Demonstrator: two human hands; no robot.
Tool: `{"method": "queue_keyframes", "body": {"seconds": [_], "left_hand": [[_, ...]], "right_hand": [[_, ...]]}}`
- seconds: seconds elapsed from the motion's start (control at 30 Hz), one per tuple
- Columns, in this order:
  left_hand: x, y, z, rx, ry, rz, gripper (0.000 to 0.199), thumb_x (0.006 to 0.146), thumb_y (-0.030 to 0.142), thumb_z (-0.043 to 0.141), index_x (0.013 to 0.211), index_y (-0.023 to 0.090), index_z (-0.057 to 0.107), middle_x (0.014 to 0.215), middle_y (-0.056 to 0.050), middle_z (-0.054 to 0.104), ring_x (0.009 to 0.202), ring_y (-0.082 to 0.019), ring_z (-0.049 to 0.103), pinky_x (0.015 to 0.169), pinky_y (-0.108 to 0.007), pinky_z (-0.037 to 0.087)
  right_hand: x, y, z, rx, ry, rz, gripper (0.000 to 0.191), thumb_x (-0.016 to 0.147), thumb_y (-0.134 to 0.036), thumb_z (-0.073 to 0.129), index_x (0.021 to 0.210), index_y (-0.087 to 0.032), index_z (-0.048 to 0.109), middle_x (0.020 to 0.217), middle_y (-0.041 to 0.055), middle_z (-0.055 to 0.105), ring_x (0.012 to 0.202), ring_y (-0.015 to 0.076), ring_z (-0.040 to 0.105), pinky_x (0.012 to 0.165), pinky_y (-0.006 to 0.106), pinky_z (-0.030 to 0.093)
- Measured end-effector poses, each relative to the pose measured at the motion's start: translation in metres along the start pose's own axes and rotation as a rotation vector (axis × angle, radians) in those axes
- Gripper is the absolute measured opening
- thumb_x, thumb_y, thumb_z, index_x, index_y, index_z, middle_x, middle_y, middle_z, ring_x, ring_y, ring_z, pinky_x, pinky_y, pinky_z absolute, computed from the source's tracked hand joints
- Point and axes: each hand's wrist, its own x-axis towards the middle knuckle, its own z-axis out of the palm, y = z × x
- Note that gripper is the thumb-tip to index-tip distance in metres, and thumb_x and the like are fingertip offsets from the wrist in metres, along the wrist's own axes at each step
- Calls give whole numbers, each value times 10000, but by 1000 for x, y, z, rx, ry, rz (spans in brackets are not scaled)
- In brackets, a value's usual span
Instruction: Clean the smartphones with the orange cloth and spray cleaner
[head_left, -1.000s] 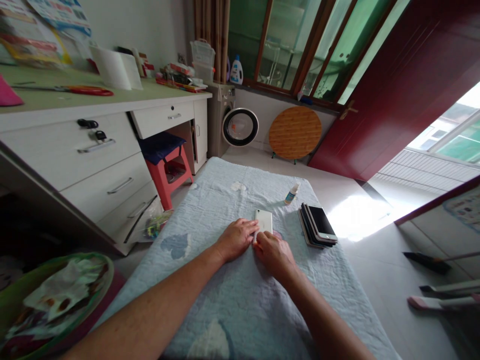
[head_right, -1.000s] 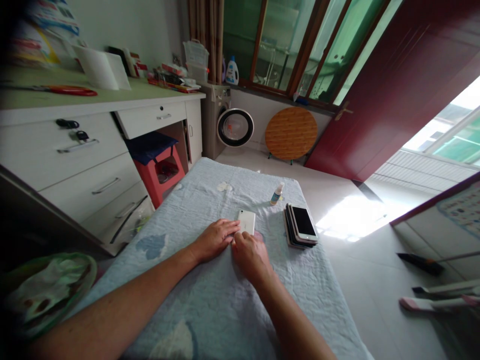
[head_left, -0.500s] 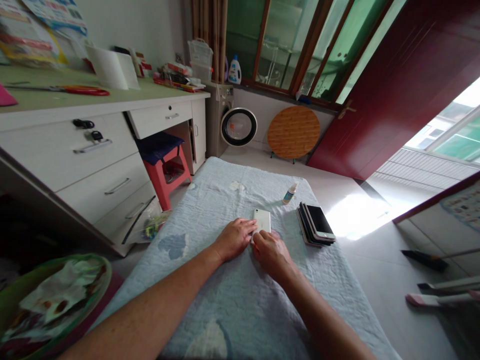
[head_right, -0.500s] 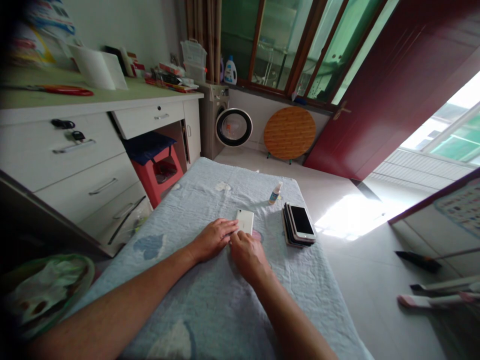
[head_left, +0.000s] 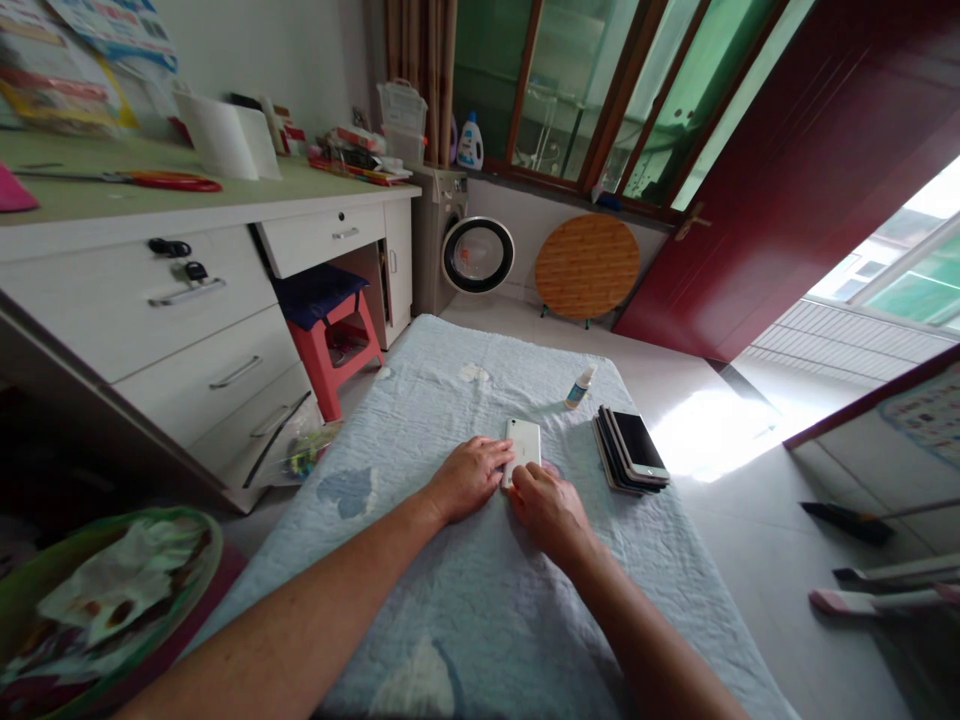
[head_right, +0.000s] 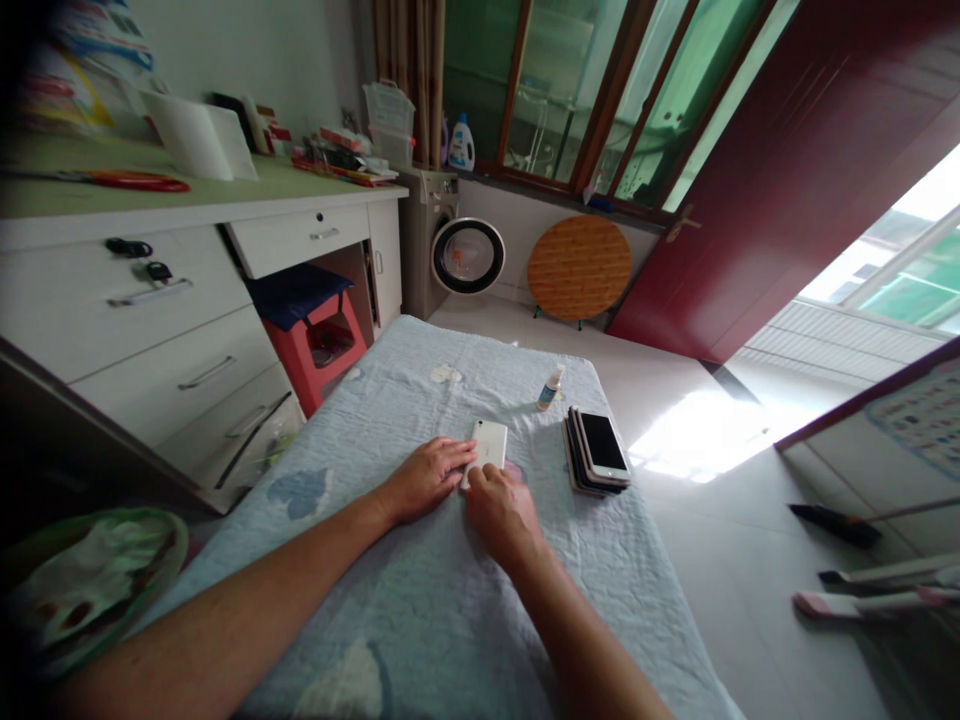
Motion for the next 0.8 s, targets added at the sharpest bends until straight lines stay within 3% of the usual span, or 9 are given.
{"method": "queue_keyframes", "body": {"seconds": [0.47, 0.63, 0.8], "left_hand": [[0, -6, 6, 27, 26, 26, 450, 813, 127, 532, 1244, 240, 595, 1359, -21, 555, 1162, -209, 500, 1041, -377, 389], [-3, -3, 3, 24, 16, 33, 504, 772, 155, 549, 1273, 208, 572, 1376, -30, 540, 1184, -225, 485, 1054, -377, 376], [-8, 0, -1, 19, 10, 39, 566, 726, 207, 580, 1291, 177, 552, 1406, -56, 507, 1220, -253, 464, 1074, -403, 355]], "right_hand": [[-15, 30, -13, 51, -44, 118, 62, 866, -209, 518, 867, -207, 579, 882, 4, 632, 682, 101, 535, 578, 233, 257], [-11, 38, -23, 130, 74, 122, 67, 865, -222, 527, 821, -201, 572, 801, -2, 585, 682, 113, 518, 598, 224, 289], [1, 25, -19, 290, 164, 43, 91, 877, -189, 493, 848, -196, 579, 854, 6, 550, 744, 116, 534, 664, 204, 353]]}}
